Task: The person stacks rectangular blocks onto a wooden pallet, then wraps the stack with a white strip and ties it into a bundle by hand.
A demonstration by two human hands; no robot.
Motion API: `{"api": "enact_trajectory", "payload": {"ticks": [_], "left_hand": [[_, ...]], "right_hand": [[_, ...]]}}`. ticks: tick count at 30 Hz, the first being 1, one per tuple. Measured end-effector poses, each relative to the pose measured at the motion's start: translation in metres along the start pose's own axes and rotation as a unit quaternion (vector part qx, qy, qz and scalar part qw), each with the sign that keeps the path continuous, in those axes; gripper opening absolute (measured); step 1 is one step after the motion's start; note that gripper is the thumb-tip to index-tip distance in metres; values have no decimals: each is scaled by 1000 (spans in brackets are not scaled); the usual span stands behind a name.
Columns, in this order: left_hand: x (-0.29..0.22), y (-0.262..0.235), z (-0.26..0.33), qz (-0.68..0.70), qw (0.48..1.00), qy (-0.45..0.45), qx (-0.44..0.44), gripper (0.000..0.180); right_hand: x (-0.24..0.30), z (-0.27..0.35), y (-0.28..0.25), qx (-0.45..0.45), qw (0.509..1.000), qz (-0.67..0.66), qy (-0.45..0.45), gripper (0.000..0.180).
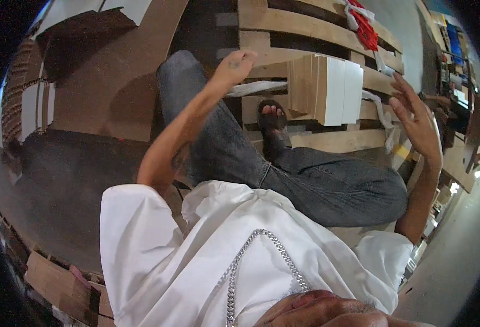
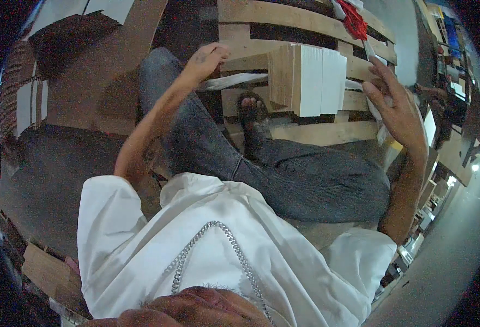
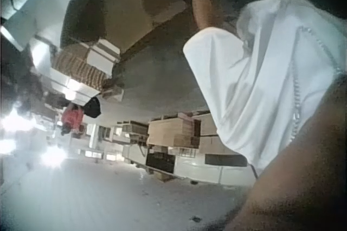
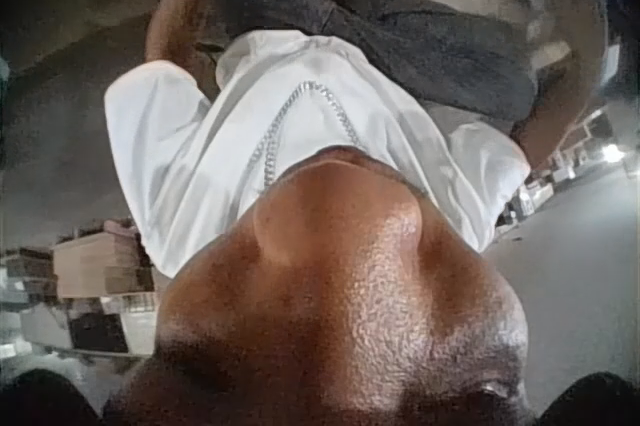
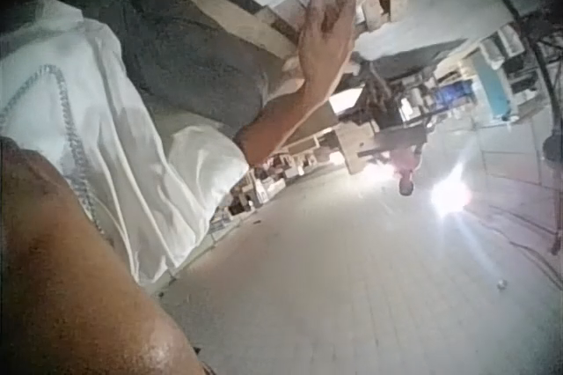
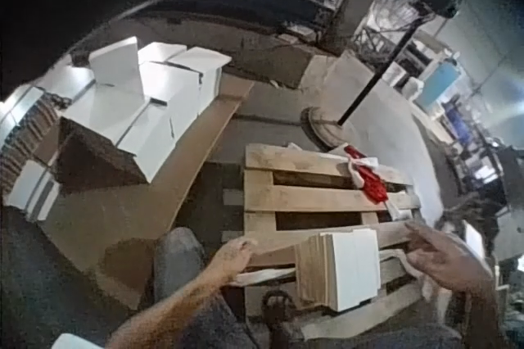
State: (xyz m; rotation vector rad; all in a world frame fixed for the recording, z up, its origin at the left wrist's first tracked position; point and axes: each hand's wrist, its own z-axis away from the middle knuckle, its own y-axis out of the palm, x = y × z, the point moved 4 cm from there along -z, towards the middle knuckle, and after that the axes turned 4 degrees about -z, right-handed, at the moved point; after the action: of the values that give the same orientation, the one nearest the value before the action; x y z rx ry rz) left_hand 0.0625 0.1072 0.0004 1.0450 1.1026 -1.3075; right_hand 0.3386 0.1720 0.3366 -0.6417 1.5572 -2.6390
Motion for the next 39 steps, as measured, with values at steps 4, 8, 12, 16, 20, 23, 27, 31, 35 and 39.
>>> {"api": "enact_trajectory", "payload": {"ticks": [4,8,12,16,20,23,27,31,35,39], "left_hand": [[34,-9,-9,-228,971,-75,6,41],[59,5,-17,-341,913,-176,135,38],[59,0,-23,-332,934,-129,39,31],[47,-18,7,-321,936,-32,-142,41],[32,-15,22,-308,937,-62,-151,29],[10,-19,22,-152,974,-35,-162,48],[-55,-132,39,-76,933,-30,-350,87],[-55,-279,55,50,843,-95,-528,82],[-70,-308,18,194,855,-174,-449,84],[-94,-290,-10,263,815,-154,-492,76]], "right_hand": [[60,3,23,30,987,115,-110,55],[66,24,25,17,977,179,-118,41],[56,31,11,-139,971,149,-123,15],[45,20,15,-169,980,100,-9,25],[50,20,8,-114,971,207,-31,23],[11,34,-2,-126,988,82,29,31],[21,35,24,2,996,64,-67,71],[35,43,21,69,997,32,-24,75],[21,40,21,96,995,1,-22,77],[39,44,15,101,995,10,-21,75]]}}
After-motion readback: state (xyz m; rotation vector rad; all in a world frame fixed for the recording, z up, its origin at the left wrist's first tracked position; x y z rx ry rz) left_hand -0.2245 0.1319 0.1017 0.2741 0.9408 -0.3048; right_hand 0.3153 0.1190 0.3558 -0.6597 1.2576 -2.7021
